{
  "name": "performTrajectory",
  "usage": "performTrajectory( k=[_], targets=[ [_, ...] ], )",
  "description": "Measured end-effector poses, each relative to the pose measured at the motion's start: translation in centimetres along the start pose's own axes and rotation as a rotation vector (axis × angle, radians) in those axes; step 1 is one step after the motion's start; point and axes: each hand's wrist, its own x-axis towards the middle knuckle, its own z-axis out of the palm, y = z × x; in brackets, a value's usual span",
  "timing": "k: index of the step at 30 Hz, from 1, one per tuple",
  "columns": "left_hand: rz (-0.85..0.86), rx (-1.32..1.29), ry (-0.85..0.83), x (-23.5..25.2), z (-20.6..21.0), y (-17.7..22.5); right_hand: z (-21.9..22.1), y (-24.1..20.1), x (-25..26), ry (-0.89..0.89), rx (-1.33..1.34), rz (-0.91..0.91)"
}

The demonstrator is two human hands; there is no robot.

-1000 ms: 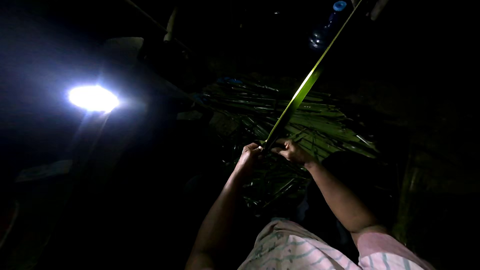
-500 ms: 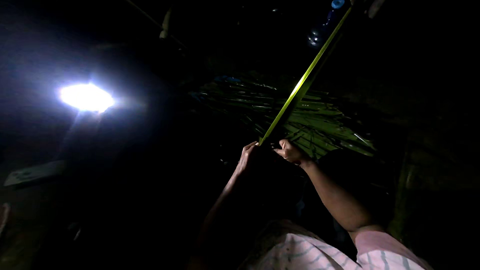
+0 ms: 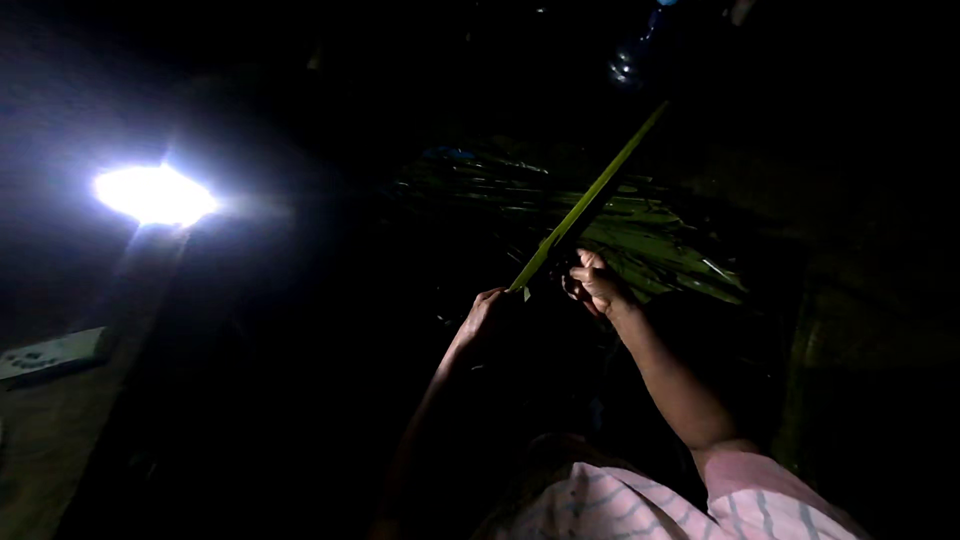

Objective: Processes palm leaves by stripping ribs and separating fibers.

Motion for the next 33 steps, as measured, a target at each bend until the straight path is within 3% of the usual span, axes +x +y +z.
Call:
performTrajectory(
  k=[5,9,12,15,22,27,31,33],
  targets=[
    [-0.014,0.157,-0.011,-0.5,-0.6,0.9,0.3,0.1,-0.2,-0.004,-0.123,0.004],
    [0.09,0.373,-0.111,1.0,-1.0,0.9,1.9,1.5,-0.2,-0.001,-0.24,-0.027],
    [0.181,0.388,-0.016,1.8,-0.2,0.1,2.8,2.1,-0.1,-0.05,-0.206,-0.042],
    [0.121,0.343,0.046,1.7,-0.1,0.3,3.1,1.5,0.2,-0.026,-0.089,0.0],
    [0.07,0.518,-0.056,0.7,-3.5,2.3,-1.1,-1.2,1.0,0.125,0.051,-0.093],
    [0.008,0.379,-0.013,-1.2,-9.2,3.5,-4.5,-3.4,0.5,0.217,0.144,-0.211],
    [0.017,0.638,-0.041,-2.2,-11.7,5.7,-7.2,-4.4,0.0,0.303,0.18,-0.276],
    [-0.008,0.734,0.031,-2.7,-13.5,5.5,-8.0,-4.8,0.1,0.347,0.206,-0.299]
  ],
)
